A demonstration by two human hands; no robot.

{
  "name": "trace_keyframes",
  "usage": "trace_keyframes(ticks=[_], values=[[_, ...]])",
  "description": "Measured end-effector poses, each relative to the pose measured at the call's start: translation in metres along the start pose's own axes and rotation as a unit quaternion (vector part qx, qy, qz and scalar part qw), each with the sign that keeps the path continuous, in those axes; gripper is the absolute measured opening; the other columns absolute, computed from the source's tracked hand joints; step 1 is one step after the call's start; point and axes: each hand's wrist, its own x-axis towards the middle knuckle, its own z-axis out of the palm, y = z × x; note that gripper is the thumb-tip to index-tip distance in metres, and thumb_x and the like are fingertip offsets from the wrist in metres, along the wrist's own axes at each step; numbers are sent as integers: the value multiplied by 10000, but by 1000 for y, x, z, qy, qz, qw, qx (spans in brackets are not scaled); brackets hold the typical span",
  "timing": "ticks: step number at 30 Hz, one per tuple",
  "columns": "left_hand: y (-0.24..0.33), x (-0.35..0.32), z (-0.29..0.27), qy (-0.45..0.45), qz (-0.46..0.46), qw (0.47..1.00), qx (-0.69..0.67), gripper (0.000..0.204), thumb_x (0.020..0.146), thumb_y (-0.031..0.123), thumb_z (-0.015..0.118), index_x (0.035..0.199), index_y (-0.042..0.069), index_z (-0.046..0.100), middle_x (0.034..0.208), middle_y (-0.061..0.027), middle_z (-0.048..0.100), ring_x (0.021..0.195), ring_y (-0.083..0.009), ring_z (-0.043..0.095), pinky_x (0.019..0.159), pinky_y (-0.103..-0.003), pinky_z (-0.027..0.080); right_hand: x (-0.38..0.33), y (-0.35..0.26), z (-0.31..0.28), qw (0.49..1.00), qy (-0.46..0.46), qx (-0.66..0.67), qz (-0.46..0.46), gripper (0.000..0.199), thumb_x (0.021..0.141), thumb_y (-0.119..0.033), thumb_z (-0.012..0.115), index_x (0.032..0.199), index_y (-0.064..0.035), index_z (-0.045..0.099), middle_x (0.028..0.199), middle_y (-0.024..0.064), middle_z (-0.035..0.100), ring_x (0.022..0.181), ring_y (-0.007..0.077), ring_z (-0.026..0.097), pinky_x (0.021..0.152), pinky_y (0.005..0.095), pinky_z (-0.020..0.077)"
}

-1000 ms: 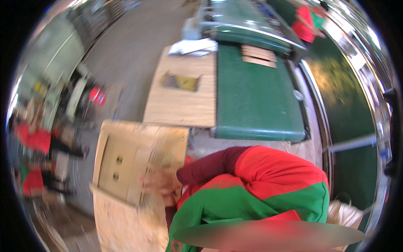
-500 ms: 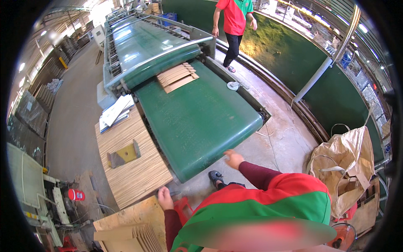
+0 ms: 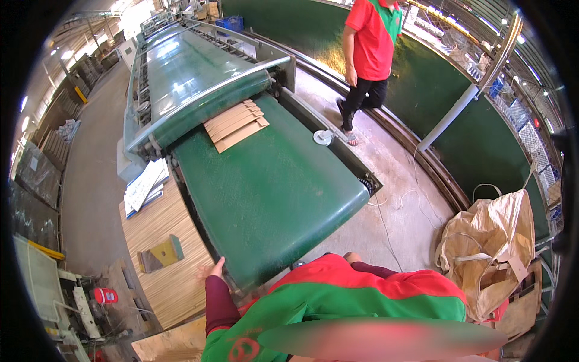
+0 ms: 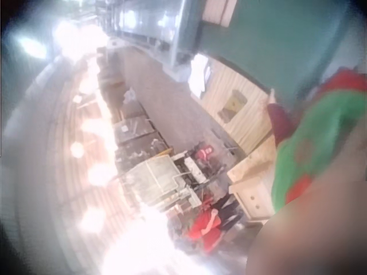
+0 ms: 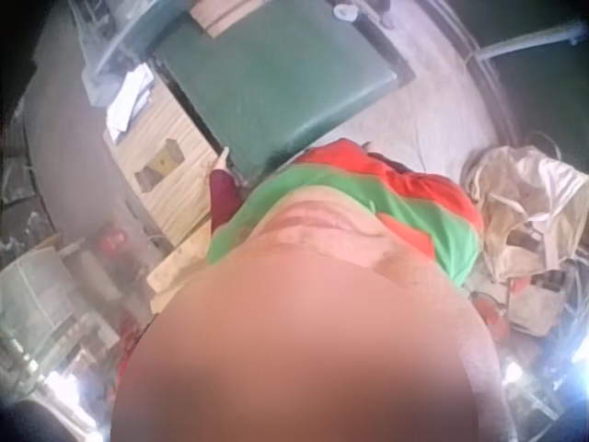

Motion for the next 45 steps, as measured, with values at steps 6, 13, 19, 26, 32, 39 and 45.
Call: trace_keyframes(ticks=[6, 13, 19, 26, 32, 39, 45], values=[[-1, 13, 3, 1, 25, 996, 87, 1304, 590, 686, 728, 1498, 85, 10, 1514, -293, -100, 1393, -494, -60, 1130, -560, 75, 25, -66, -89, 967, 251, 18, -36, 522, 798, -333, 590, 1278, -139, 520, 1402, 166, 405, 1237, 374, 450, 979, 434, 427], [15, -5, -14, -21, -37, 993, 108, 1303, 575, 651, 757, 1507, 159, -9, 1538, -236, -90, 1399, -484, -43, 1114, -583, 125, 46, -198, -129, 990, 121, -16, 66, 949, 776, -676, 540, 1493, -168, 181, 1553, 199, -2, 1416, 443, -4, 980, 742, 210], [3, 2, -8, -30, -12, 999, 13, 1300, 594, 641, 756, 1503, 129, -19, 1530, -256, -96, 1410, -434, -107, 1130, -560, 58, 27, -210, -128, 994, 87, -34, 65, 1016, 756, -717, 525, 1509, -188, 95, 1560, 169, -72, 1419, 424, -75, 984, 731, 218], [-6, 30, 14, -21, -29, 998, 55, 1331, 580, 646, 758, 1500, 136, -57, 1533, -255, -77, 1413, -438, -71, 1138, -534, 54, 35, -192, -139, 989, 21, -144, 24, 1083, 723, -742, 546, 1510, -170, 71, 1543, 227, -62, 1403, 477, -9, 1048, 654, 216], [-1, 21, 8, 19, -35, 990, 133, 1272, 611, 566, 773, 1504, 163, -39, 1544, -219, -62, 1426, -398, 22, 1143, -509, 127, 64, -190, -136, 970, -32, -242, -4, 1227, 653, -779, 584, 1501, -85, 32, 1497, 343, 8, 1368, 549, 37, 1095, 591, 165], [2, 25, 5, -21, 20, 992, 127, 1108, 680, 653, 650, 1482, 102, 119, 1530, -192, 88, 1403, -396, 97, 1131, -506, 116, 72, -177, -143, 943, -135, -298, -69, 1230, 652, -726, 629, 1463, 39, 110, 1451, 363, 195, 1325, 590, 141, 1119, 538, 167], [-21, 60, 18, -458, -22, 862, -216, 915, 790, 647, 544, 1450, 61, 303, 1525, -94, 259, 1387, -323, 235, 1112, -492, 195, 83, -168, -128, 939, -179, -293, -26, 858, 755, -643, 609, 1395, -131, 357, 1477, 237, 186, 1342, 487, 251, 1077, 594, 227]])
